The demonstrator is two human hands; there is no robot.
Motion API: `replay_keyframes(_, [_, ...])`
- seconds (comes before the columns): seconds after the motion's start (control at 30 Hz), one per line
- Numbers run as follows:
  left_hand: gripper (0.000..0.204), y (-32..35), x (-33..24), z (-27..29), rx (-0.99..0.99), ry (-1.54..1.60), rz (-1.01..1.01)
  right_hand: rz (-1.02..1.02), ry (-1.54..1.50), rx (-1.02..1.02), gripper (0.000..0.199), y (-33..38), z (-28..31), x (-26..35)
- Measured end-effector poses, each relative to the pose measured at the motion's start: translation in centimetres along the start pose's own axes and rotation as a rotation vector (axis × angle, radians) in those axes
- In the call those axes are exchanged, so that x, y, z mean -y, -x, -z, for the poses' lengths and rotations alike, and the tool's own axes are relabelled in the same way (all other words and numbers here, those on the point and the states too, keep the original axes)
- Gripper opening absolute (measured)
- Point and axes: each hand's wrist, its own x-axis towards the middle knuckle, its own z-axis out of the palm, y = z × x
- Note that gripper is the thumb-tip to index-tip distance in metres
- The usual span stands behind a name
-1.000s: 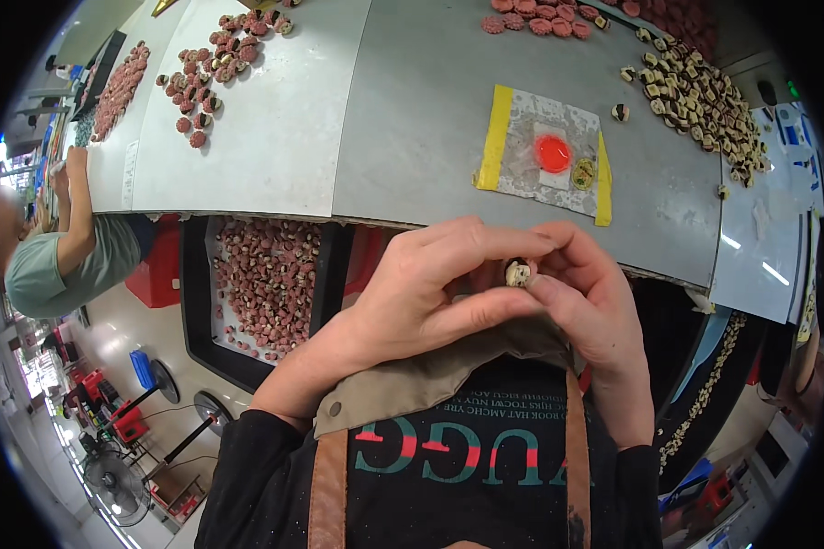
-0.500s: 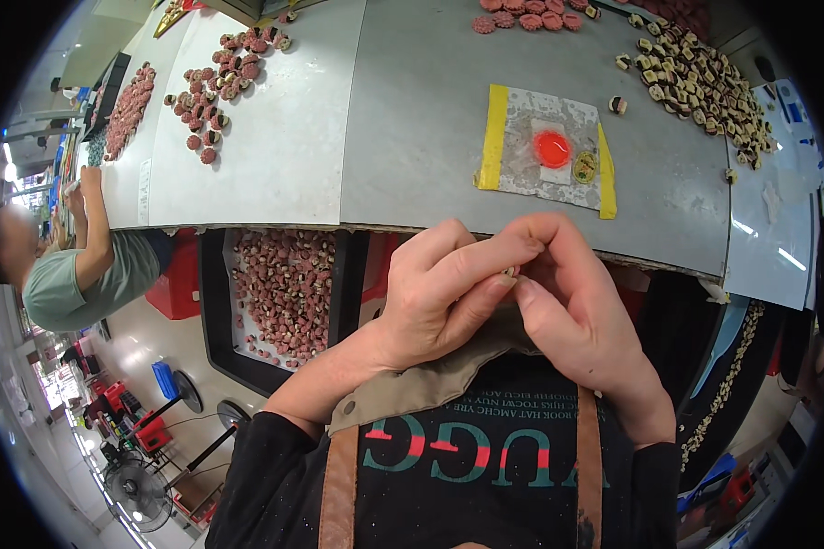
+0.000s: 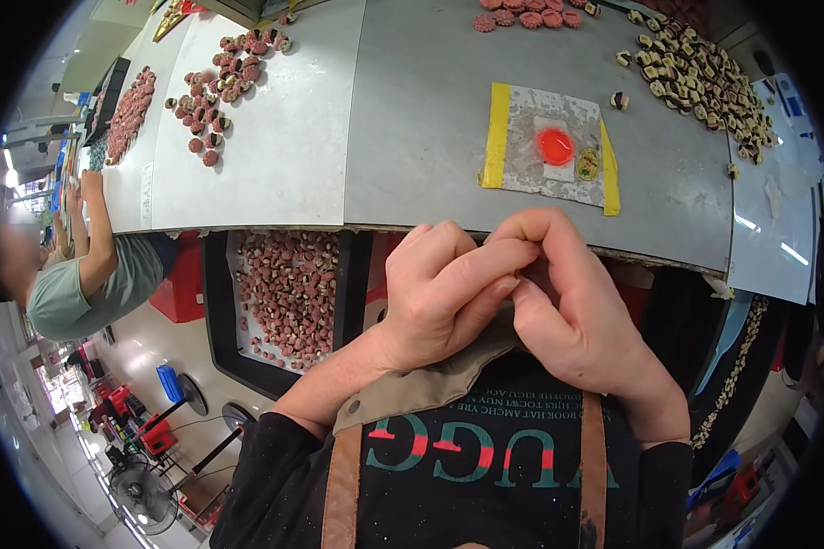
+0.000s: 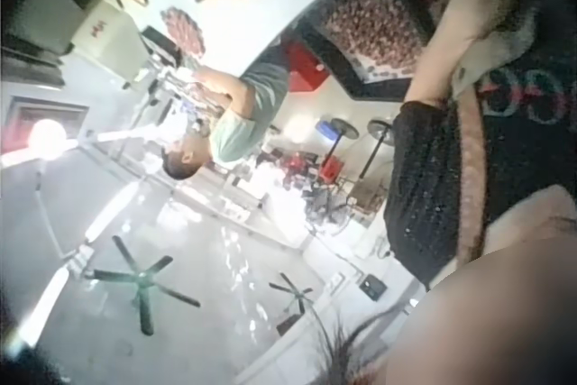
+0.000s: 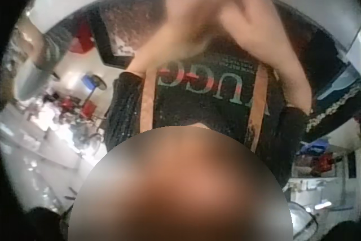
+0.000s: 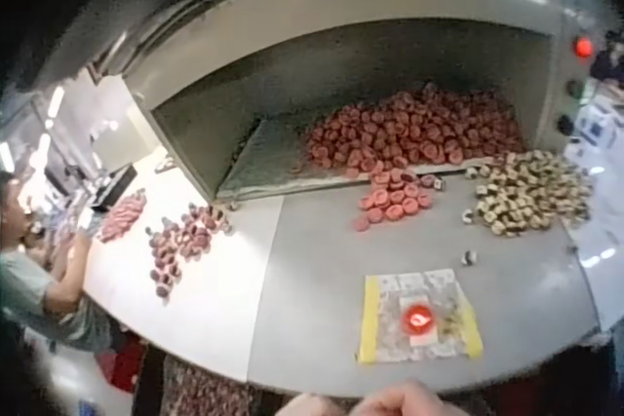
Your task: Assembling small metal and plastic components using glue on a factory workbench.
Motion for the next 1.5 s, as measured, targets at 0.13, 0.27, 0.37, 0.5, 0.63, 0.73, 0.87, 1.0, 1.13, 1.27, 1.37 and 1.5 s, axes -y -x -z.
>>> replay_keyframes(0.13, [0.022, 0.2, -0.1, -0.2, -0.076, -0.089, -0.039, 0.100, 0.041, 0.010, 0.030, -0.2, -0.3, -0.6])
replay_keyframes(0.27, [0.021, 0.3, -0.3, -0.5, -0.124, -0.121, -0.042, 0.112, 0.057, 0.007, 0.030, -0.4, -0.6, -0.5])
replay_keyframes(0.37, [0.020, 0.3, -0.4, -0.5, -0.154, -0.156, -0.052, 0.137, 0.013, 0.024, 0.031, -0.5, -0.7, -0.6])
replay_keyframes(0.5, [0.019, 0.5, -0.5, -0.3, -0.153, -0.103, -0.018, 0.139, -0.054, 0.064, 0.029, -0.5, -0.7, 0.0])
replay_keyframes(0.63, [0.017, 0.2, -0.3, -0.1, -0.095, 0.105, 0.084, 0.004, -0.027, 0.038, 0.028, -0.5, -0.3, 0.0])
replay_keyframes(0.73, [0.017, 0.4, -0.3, 0.2, -0.069, 0.157, 0.141, -0.005, -0.200, 0.031, 0.027, -0.4, -0.6, -0.7])
replay_keyframes(0.87, [0.016, 0.4, -0.5, 0.4, -0.053, 0.191, 0.183, -0.072, -0.250, 0.032, 0.028, -0.4, -0.7, -0.6])
replay_keyframes(1.0, [0.015, 0.5, -0.2, 0.3, -0.063, 0.135, 0.160, -0.094, -0.205, 0.070, 0.024, -0.7, -0.6, -0.3])
replay_keyframes(1.13, [0.012, 0.6, -0.1, -0.1, -0.128, -0.054, 0.063, -0.077, -0.118, 0.064, 0.025, -0.9, -0.9, -0.8])
replay_keyframes(1.27, [0.010, 0.8, -0.1, -0.3, -0.222, -0.147, -0.024, 0.059, -0.009, 0.077, 0.029, -1.0, -1.4, -0.8])
replay_keyframes(1.37, [0.009, 0.7, -0.3, 0.0, -0.238, -0.174, -0.044, 0.078, -0.018, 0.086, 0.029, -0.9, -1.7, -0.6])
replay_keyframes(1.5, [0.008, 0.9, -0.3, -0.2, -0.257, -0.156, -0.082, 0.161, -0.192, 0.130, 0.027, -0.9, -1.9, 0.0])
